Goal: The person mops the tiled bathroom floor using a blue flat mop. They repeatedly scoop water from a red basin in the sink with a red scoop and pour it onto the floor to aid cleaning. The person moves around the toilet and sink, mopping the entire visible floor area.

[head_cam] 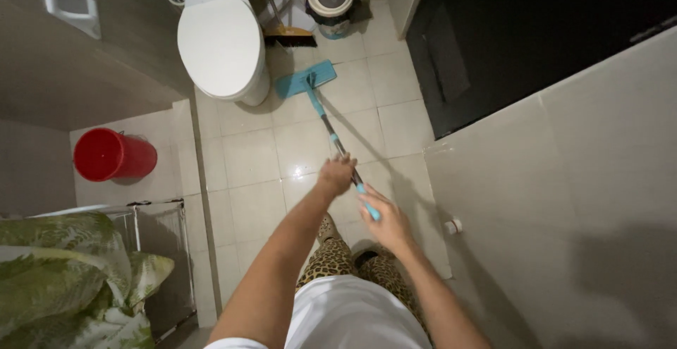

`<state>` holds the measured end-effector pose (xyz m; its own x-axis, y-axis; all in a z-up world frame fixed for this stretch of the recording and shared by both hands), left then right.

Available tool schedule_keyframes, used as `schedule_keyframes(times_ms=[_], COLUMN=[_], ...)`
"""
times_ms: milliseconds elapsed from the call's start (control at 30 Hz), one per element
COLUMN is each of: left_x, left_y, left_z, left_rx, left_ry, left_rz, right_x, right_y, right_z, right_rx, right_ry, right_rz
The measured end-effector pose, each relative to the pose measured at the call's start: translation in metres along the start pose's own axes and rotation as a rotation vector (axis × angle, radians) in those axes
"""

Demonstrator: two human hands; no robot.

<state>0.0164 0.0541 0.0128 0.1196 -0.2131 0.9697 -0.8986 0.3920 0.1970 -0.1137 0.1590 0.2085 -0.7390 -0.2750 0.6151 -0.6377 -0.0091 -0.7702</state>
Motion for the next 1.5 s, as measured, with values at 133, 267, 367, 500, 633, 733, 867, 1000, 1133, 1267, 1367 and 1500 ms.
schedule_keyframes(times_ms=[133,267,367,500,633,733,867,1000,1133,1267,1367,1500], left_x=[0.052,0.089,0.153,0.194,0.187,0.193,0.178,0.163,0.142,0.09,0.054,0.059], left_y=[0.07,0.15,0.21,0.251,0.238,0.213,0.158,0.086,0.015,-0.053,-0.063,-0.033], left_z=[-0.015,-0.021,-0.024,-0.034,-0.045,-0.037,-0.022,-0.006,0.005,0.003,-0.006,-0.026], left_rx=[-0.051,-0.255,-0.435,-0.608,-0.562,-0.517,-0.404,-0.167,-0.028,0.23,0.321,0.324], left_ry=[-0.203,-0.33,-0.314,-0.239,-0.356,-0.074,-0.123,-0.286,-0.268,-0.183,-0.127,-0.058], left_rz=[0.058,-0.079,-0.055,-0.07,-0.059,-0.101,-0.098,-0.065,-0.062,-0.255,-0.361,-0.346], right_x=[0.047,0.11,0.175,0.211,0.192,0.177,0.143,0.088,0.056,0.014,-0.005,0.006], right_y=[0.0,0.002,-0.041,-0.054,-0.058,-0.05,-0.067,-0.06,-0.09,-0.083,-0.074,-0.077], right_z=[-0.039,-0.073,-0.091,-0.109,-0.111,-0.101,-0.061,-0.015,0.027,0.057,0.056,0.04], right_rx=[-0.056,-0.103,0.07,0.01,-0.011,0.152,0.213,0.021,0.262,0.132,0.149,0.192], right_ry=[-0.077,-0.184,-0.045,0.017,0.067,0.236,0.238,0.17,0.258,0.147,0.048,-0.041], right_rz=[0.051,-0.074,-0.013,0.002,0.087,0.177,0.198,0.152,0.162,0.057,-0.027,-0.061])
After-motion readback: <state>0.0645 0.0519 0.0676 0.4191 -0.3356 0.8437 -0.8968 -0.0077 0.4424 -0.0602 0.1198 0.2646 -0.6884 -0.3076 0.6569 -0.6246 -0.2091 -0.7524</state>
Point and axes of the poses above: each hand's wrist, its own z-axis towards the middle knuckle, its own x-axis out of the back of the hand, y = z × x, the point moved 8 cm from there along z, towards the middle knuckle, and after that the axes turned 1 degree about -x, right-handed, at the moved point
